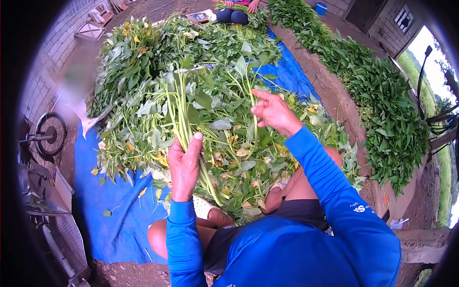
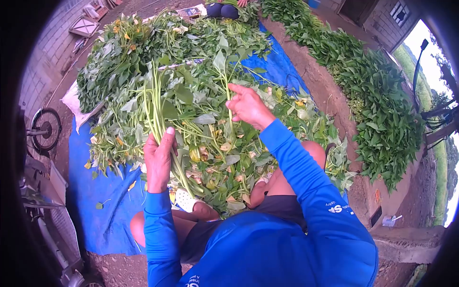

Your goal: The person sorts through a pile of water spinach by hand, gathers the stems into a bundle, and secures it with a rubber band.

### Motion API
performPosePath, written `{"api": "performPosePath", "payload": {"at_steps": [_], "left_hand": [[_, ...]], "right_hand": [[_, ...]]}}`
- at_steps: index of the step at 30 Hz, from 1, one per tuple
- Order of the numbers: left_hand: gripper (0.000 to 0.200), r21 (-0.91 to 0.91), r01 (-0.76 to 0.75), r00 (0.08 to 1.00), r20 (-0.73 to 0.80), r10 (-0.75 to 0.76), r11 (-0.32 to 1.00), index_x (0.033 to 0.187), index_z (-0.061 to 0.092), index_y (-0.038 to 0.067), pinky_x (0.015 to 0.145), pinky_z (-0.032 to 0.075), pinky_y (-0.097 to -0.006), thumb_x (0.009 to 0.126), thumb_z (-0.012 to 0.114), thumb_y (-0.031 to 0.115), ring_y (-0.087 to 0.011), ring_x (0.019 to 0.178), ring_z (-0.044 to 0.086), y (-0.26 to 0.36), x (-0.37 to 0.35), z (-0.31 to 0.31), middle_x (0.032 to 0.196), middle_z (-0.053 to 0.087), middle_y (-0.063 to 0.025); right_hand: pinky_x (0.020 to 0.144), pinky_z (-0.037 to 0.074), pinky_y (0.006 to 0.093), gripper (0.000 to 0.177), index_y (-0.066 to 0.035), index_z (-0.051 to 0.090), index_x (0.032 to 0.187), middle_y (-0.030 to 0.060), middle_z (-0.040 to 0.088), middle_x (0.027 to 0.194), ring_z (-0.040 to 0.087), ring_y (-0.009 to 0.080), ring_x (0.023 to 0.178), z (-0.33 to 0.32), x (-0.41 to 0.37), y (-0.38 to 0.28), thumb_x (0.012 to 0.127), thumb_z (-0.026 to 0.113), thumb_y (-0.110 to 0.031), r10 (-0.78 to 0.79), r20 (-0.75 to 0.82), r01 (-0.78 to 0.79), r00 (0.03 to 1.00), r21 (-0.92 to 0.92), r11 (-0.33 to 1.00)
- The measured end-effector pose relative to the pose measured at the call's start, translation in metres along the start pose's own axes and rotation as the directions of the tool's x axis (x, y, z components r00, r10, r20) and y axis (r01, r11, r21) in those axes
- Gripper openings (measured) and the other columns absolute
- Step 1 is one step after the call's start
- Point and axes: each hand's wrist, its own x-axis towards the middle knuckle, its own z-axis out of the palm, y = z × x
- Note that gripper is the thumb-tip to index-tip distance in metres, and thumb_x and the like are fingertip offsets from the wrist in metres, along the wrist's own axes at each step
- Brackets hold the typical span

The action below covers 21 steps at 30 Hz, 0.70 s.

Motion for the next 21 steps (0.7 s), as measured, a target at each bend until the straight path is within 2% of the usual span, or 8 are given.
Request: {"api": "performPosePath", "payload": {"at_steps": [4, 5, 11, 13, 16, 18, 19, 21], "left_hand": [[0.024, 0.02, -0.009, 0.999, 0.051, 0.008, 1.0, 0.104, 0.07, 0.009, 0.059, 0.045, -0.0231, 0.105, 0.074, 0.033, -0.0046, 0.066, 0.055, -0.006, -0.002, 0.005, 0.078, 0.063, 0.0033], [0.024, 0.034, -0.018, 0.998, 0.06, 0.016, 0.999, 0.105, 0.07, 0.009, 0.059, 0.045, -0.0232, 0.105, 0.074, 0.033, -0.0047, 0.066, 0.055, -0.007, -0.002, 0.006, 0.078, 0.063, 0.0032], [0.031, 0.015, -0.017, 0.981, 0.191, 0.013, 1.0, 0.114, 0.072, 0.003, 0.068, 0.051, -0.0271, 0.108, 0.07, 0.034, -0.0093, 0.075, 0.062, -0.022, -0.001, 0.02, 0.089, 0.072, -0.0026], [0.033, 0.021, 0.074, 0.975, 0.21, -0.077, 0.997, 0.112, 0.072, 0.003, 0.066, 0.05, -0.0255, 0.109, 0.067, 0.036, -0.0079, 0.073, 0.061, -0.026, -0.001, 0.025, 0.087, 0.072, -0.002], [0.038, -0.034, 0.152, 0.962, 0.233, -0.14, 0.988, 0.108, 0.071, 0.005, 0.063, 0.048, -0.0243, 0.11, 0.065, 0.042, -0.0074, 0.069, 0.059, -0.022, -0.001, 0.022, 0.084, 0.07, -0.0001], [0.033, -0.101, 0.181, 0.965, 0.208, -0.157, 0.978, 0.108, 0.072, 0.006, 0.061, 0.046, -0.0233, 0.108, 0.068, 0.04, -0.0069, 0.068, 0.058, -0.032, 0.006, 0.019, 0.082, 0.068, 0.0005], [0.033, -0.128, 0.232, 0.956, 0.211, -0.203, 0.964, 0.103, 0.07, 0.009, 0.06, 0.044, -0.0228, 0.108, 0.068, 0.041, -0.0066, 0.066, 0.056, -0.032, 0.007, 0.017, 0.081, 0.066, 0.0008], [0.03, -0.245, 0.26, 0.958, 0.188, -0.217, 0.934, 0.096, 0.067, 0.013, 0.054, 0.038, -0.0218, 0.107, 0.069, 0.041, -0.0056, 0.061, 0.052, -0.034, 0.013, 0.014, 0.077, 0.062, 0.0017]], "right_hand": [[0.069, 0.064, 0.0287, 0.048, 0.001, 0.058, 0.144, 0.0009, 0.068, 0.095, 0.069, 0.0102, 0.081, 0.006, 0.005, 0.001, 0.1, 0.075, -0.01, 0.133, 0.045, -0.135, 0.99, 0.049, 0.99], [0.069, 0.064, 0.0276, 0.04, 0.001, 0.063, 0.135, 0.0024, 0.07, 0.097, 0.069, 0.0103, 0.079, 0.008, 0.003, 0.003, 0.1, 0.077, -0.012, 0.102, 0.049, -0.105, 0.994, 0.062, 0.993], [0.067, 0.064, 0.0287, 0.055, 0.009, 0.055, 0.145, 0.0131, 0.072, 0.105, 0.073, 0.0147, 0.076, 0.048, -0.016, -0.017, 0.099, 0.077, -0.012, 0.021, 0.168, -0.065, 0.986, 0.258, 0.964], [0.069, 0.065, 0.0288, 0.057, 0.01, 0.053, 0.147, 0.016, 0.072, 0.111, 0.074, 0.0171, 0.079, 0.065, -0.016, -0.021, 0.099, 0.076, -0.01, 0.035, 0.211, -0.1, 0.977, 0.306, 0.947], [0.076, 0.065, 0.0285, 0.055, 0.007, 0.054, 0.147, 0.0084, 0.074, 0.103, 0.073, 0.0135, 0.085, 0.08, -0.003, -0.018, 0.1, 0.075, -0.01, 0.078, 0.262, -0.166, 0.962, 0.333, 0.928], [0.079, 0.064, 0.0294, 0.053, 0.006, 0.055, 0.146, 0.0087, 0.073, 0.105, 0.072, 0.0144, 0.087, 0.093, 0.008, -0.012, 0.101, 0.075, -0.013, 0.04, 0.294, -0.151, 0.955, 0.365, 0.919], [0.077, 0.064, 0.0301, 0.049, 0.006, 0.057, 0.142, 0.0124, 0.073, 0.11, 0.072, 0.015, 0.087, 0.101, 0.007, -0.012, 0.102, 0.075, -0.017, 0.042, 0.244, -0.14, 0.969, 0.403, 0.904], [0.075, 0.064, 0.0299, 0.049, 0.005, 0.058, 0.14, 0.0136, 0.073, 0.113, 0.072, 0.0151, 0.087, 0.1, 0.006, -0.015, 0.102, 0.075, -0.021, 0.036, 0.137, -0.073, 0.99, 0.277, 0.958]]}}
